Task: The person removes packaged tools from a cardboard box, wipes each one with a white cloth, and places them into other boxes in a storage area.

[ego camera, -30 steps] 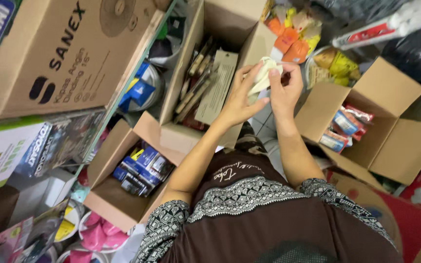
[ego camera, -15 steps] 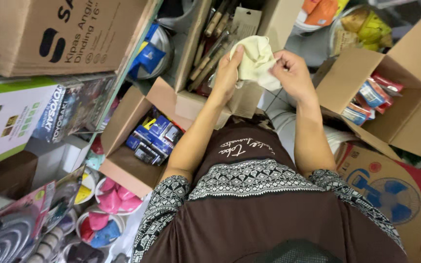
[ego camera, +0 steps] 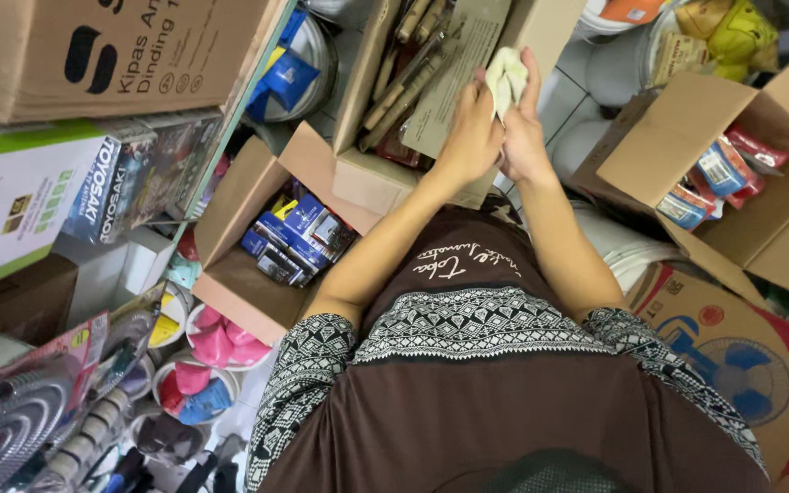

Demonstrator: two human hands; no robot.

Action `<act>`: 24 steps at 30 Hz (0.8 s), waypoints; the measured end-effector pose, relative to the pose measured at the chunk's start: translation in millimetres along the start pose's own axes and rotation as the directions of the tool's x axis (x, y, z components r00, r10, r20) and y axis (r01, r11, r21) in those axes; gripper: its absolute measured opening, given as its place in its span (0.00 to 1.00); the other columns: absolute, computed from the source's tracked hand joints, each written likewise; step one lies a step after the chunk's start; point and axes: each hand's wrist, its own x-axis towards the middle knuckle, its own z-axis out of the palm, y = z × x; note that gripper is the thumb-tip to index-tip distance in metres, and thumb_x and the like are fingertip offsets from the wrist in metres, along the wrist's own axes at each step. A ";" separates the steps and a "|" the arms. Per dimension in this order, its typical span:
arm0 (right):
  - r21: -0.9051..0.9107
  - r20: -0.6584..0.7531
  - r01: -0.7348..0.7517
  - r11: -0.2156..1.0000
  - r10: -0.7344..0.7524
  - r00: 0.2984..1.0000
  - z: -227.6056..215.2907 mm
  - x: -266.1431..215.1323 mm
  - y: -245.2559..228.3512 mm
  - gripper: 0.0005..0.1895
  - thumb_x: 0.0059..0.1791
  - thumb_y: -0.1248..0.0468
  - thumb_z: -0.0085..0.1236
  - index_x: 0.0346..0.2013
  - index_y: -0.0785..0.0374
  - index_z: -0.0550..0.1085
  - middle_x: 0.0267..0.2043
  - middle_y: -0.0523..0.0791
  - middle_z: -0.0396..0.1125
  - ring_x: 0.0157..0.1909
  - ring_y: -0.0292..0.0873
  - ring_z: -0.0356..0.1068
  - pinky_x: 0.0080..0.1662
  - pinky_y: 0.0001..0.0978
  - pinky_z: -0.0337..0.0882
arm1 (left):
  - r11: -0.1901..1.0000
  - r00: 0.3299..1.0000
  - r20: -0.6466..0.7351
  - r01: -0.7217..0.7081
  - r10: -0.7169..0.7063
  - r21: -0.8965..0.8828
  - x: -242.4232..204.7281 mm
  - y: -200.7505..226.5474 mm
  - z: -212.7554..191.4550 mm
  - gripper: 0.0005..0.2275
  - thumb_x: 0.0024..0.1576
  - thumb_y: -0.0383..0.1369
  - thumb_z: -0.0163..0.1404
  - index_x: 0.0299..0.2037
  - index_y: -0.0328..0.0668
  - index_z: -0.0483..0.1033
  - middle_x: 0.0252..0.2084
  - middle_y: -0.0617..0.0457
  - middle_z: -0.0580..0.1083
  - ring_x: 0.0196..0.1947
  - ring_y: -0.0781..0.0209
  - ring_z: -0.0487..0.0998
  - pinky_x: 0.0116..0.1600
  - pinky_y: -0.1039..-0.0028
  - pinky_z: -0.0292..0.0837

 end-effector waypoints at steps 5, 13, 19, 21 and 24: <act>-0.095 -0.027 0.169 0.981 -0.172 0.985 -23.0 23.2 10.1 0.22 0.54 0.73 0.36 0.63 0.61 0.64 0.53 0.53 0.71 0.55 0.51 0.72 0.56 0.41 0.75 | 0.958 0.997 -0.043 -0.070 0.061 -0.277 -23.6 -1.1 5.1 0.31 0.56 0.25 0.53 0.71 0.34 0.55 0.65 0.39 0.57 0.67 0.39 0.61 0.71 0.59 0.62; -0.570 0.102 0.417 0.708 -0.442 0.891 -21.4 15.6 15.7 0.11 0.58 0.69 0.53 0.54 0.66 0.66 0.51 0.44 0.62 0.52 0.39 0.62 0.55 0.32 0.66 | 0.474 0.982 0.132 0.182 -0.135 -0.862 3.5 -40.7 4.7 0.24 0.63 0.20 0.43 0.72 0.35 0.62 0.63 0.40 0.73 0.64 0.55 0.72 0.69 0.71 0.66; -0.753 0.134 0.432 0.496 -0.527 0.839 -18.2 22.8 2.2 0.06 0.55 0.70 0.59 0.43 0.66 0.70 0.47 0.49 0.65 0.48 0.45 0.67 0.53 0.34 0.68 | 0.929 0.979 -0.194 0.133 -0.069 0.344 26.9 -74.1 -24.3 0.17 0.53 0.24 0.51 0.53 0.39 0.74 0.49 0.44 0.73 0.50 0.44 0.73 0.53 0.59 0.71; -0.791 0.235 0.487 0.371 -0.550 0.801 -13.6 20.6 -2.2 0.07 0.54 0.71 0.62 0.44 0.66 0.71 0.48 0.51 0.64 0.49 0.49 0.67 0.53 0.37 0.68 | 0.776 0.980 -0.198 0.118 0.009 0.620 33.8 -97.1 -19.2 0.17 0.50 0.25 0.51 0.51 0.42 0.75 0.46 0.46 0.73 0.49 0.47 0.74 0.50 0.60 0.72; -0.803 0.304 0.516 0.297 -0.540 0.785 -4.9 16.4 0.9 0.09 0.53 0.71 0.63 0.46 0.65 0.72 0.50 0.53 0.63 0.50 0.53 0.68 0.52 0.39 0.70 | 0.588 0.985 -0.155 0.173 -0.081 0.790 39.9 -129.1 -1.1 0.11 0.53 0.28 0.52 0.47 0.44 0.76 0.46 0.51 0.73 0.50 0.52 0.75 0.49 0.60 0.74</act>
